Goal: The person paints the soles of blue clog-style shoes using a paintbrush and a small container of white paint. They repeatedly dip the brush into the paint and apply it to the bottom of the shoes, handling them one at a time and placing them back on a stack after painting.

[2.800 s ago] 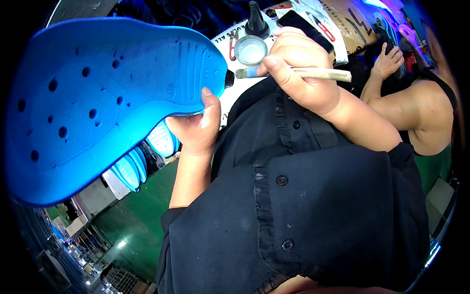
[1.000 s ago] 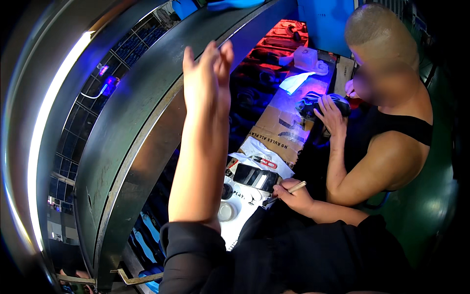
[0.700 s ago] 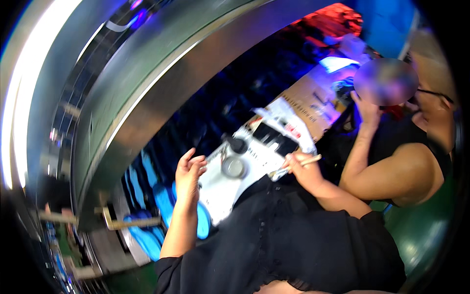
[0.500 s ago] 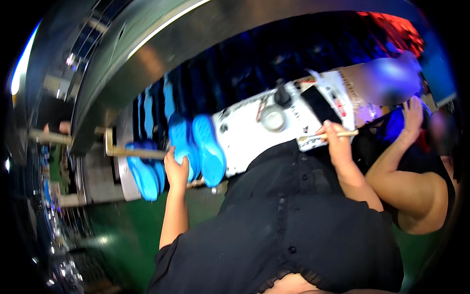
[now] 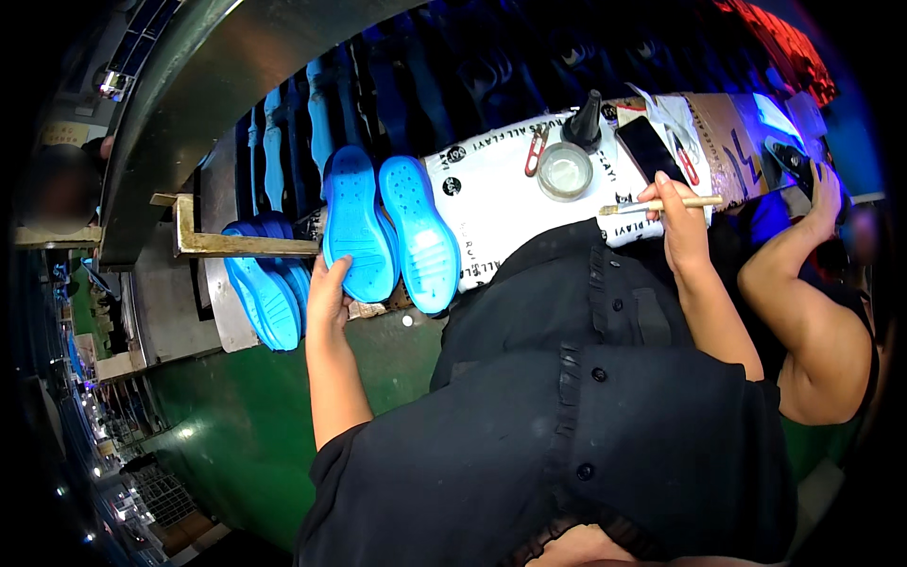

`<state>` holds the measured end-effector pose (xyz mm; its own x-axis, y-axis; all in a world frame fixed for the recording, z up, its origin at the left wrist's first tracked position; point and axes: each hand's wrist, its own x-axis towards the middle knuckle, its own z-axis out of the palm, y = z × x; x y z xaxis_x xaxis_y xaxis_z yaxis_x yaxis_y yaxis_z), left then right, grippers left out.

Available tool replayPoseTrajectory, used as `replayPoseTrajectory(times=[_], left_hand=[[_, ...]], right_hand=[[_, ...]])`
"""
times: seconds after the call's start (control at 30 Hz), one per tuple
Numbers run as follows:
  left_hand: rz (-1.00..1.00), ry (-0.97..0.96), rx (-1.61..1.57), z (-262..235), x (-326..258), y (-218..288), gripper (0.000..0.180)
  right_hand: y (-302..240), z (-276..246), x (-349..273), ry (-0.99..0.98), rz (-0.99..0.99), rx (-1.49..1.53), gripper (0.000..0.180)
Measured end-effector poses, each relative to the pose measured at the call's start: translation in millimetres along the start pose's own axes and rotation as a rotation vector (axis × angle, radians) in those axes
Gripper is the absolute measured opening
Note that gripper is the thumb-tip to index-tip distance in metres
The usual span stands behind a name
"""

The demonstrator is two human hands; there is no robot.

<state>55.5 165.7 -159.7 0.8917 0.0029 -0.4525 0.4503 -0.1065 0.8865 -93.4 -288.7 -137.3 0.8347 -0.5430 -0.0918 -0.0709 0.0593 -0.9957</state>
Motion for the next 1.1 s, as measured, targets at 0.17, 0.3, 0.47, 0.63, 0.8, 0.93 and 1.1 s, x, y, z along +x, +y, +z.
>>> replayPoseTrajectory(times=[0.17, 0.3, 0.47, 0.63, 0.8, 0.93, 1.1], left_hand=[[-0.084, -0.122, -0.535, 18.0, -38.6, -0.1, 0.039], [0.151, -0.31, -0.359, 80.6, -83.6, 7.1, 0.049], [0.501, -0.142, -0.057, 133.7, -89.6, 16.4, 0.048], [0.496, -0.235, -0.017, 164.1, -93.7, 36.6, 0.045], [0.614, -0.237, 0.048, 173.7, -94.2, 42.3, 0.043], [0.721, -0.217, 0.045, 178.6, -99.5, 45.0, 0.041], [0.796, -0.198, 0.041, 177.9, -99.3, 43.6, 0.034]], right_hand=[[-9.5, 12.7, -1.4, 0.022, 0.015, 0.035, 0.034], [-29.4, 23.4, -0.9, -0.097, -0.027, 0.0, 0.034], [-67.7, 51.4, -14.3, -0.301, -0.211, -0.057, 0.035], [-68.8, 66.2, -23.4, -0.364, -0.743, -0.276, 0.025], [-59.5, 66.0, -26.7, -0.257, -0.815, -0.337, 0.022], [-59.5, 70.0, -26.5, -0.3, -0.864, -0.45, 0.025], [-59.9, 62.4, -25.1, -0.225, -0.837, -0.543, 0.023]])
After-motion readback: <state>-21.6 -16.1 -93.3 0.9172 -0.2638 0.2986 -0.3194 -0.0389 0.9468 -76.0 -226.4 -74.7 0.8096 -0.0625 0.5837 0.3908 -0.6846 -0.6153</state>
